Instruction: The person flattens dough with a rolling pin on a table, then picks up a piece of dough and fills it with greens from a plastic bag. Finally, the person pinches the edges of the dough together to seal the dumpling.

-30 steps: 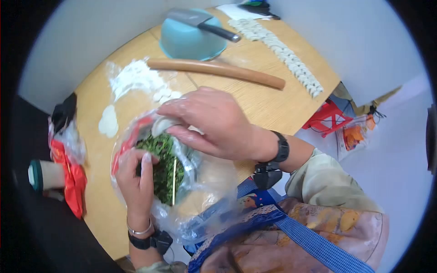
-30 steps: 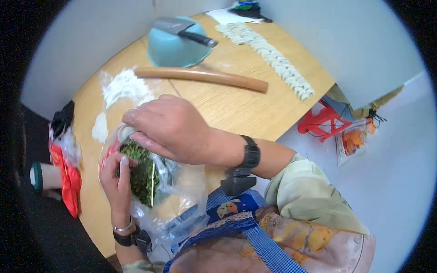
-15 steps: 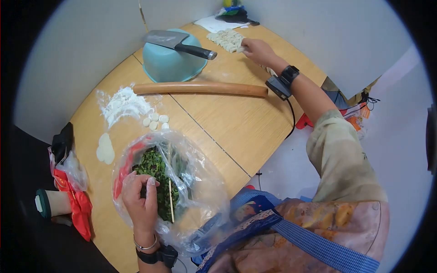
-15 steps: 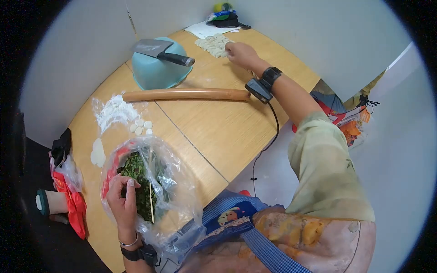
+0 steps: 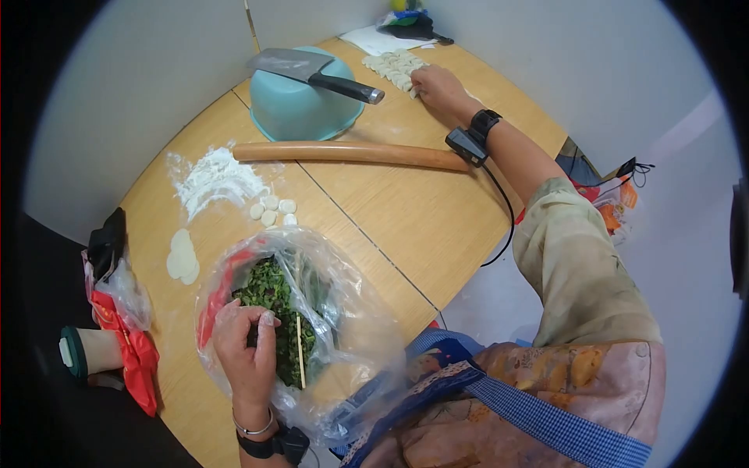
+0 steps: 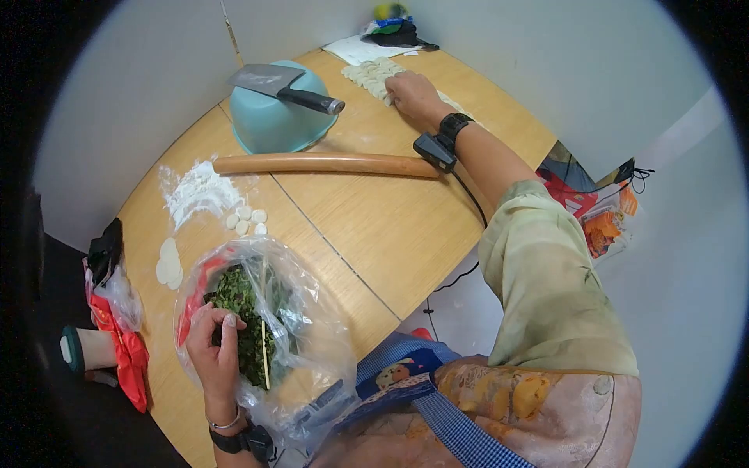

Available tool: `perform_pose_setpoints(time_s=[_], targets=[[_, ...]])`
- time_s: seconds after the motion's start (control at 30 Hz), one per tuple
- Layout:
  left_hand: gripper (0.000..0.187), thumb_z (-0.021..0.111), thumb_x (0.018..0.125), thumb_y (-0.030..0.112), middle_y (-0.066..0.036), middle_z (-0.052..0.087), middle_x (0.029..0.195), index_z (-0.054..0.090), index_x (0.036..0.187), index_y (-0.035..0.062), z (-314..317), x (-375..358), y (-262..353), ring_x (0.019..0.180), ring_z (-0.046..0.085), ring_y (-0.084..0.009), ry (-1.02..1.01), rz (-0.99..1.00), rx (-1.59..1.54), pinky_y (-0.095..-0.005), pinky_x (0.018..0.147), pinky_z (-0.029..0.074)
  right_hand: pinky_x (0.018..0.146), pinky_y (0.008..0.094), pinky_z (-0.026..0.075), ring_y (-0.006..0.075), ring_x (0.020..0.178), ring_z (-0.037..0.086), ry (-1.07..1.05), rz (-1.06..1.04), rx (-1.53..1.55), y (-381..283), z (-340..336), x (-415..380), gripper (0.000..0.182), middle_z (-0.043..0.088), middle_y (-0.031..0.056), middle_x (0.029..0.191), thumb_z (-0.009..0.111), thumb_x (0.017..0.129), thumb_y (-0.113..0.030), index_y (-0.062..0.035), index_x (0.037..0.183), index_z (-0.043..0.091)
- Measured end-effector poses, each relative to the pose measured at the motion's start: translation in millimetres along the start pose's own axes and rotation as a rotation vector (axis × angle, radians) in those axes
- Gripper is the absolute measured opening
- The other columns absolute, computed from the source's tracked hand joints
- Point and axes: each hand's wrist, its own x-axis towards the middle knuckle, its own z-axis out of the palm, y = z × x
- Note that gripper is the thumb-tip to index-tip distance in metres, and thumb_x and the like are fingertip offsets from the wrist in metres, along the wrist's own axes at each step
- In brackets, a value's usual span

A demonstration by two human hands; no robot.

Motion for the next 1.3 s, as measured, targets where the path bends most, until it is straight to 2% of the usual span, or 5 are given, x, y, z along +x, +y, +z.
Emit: perform_pose_setpoints(time_s=[0.07,0.37,0.73,1.07,1.3], targets=[[0.010,0.063,0.086,0.007,-0.012,0.063,0.074,0.063,0.077,0.0027,0,1,3,0.079,0.061,-0.0326,0.013,0.000,-0.008,-0.0481,0.096,0.046,0.077,0.0470,0.048,0.0372,0.091,0.060,0.018,-0.018,-0.017,1,1,0,0.008,0.064,0.0154,0.090,0.062,0.079,-0.003,-0.0057,0.087,0.061],[0.009,0.063,0.086,0.006,-0.012,0.063,0.074,0.064,0.078,0.0023,-1,2,7,0.079,0.062,-0.0324,0.024,0.006,-0.008,-0.0480,0.097,0.046,0.077,0.0485,0.049,0.0380,0.090,0.060,0.080,-0.071,-0.089,-1,1,4,0.006,0.063,0.0163,0.087,0.060,0.079,-0.007,-0.0043,0.084,0.061],[0.008,0.063,0.085,0.006,-0.011,0.063,0.073,0.063,0.078,0.0016,-2,0,5,0.077,0.062,-0.0313,0.030,0.017,-0.016,-0.0484,0.096,0.046,0.081,0.0451,0.049,0.0355,0.096,0.059,-0.007,-0.034,-0.158,0,-1,4,0.017,0.063,0.0133,0.095,0.064,0.078,-0.003,-0.0063,0.094,0.060],[0.009,0.063,0.087,0.006,-0.010,0.064,0.073,0.063,0.079,0.0010,-2,0,8,0.076,0.062,-0.0298,0.039,0.048,-0.007,-0.0487,0.097,0.045,0.083,0.0450,0.048,0.0353,0.096,0.059,0.116,0.017,-0.066,11,-30,-14,0.023,0.063,0.0129,0.096,0.067,0.079,-0.006,-0.0066,0.101,0.061],[0.011,0.061,0.090,0.007,-0.009,0.065,0.074,0.064,0.082,0.0003,-3,-2,11,0.074,0.063,-0.0252,0.029,-0.018,-0.046,-0.0478,0.099,0.044,0.081,0.0446,0.048,0.0351,0.093,0.060,0.200,-0.047,0.193,-60,-38,-54,0.020,0.063,0.0148,0.095,0.065,0.084,-0.016,-0.0046,0.100,0.061]])
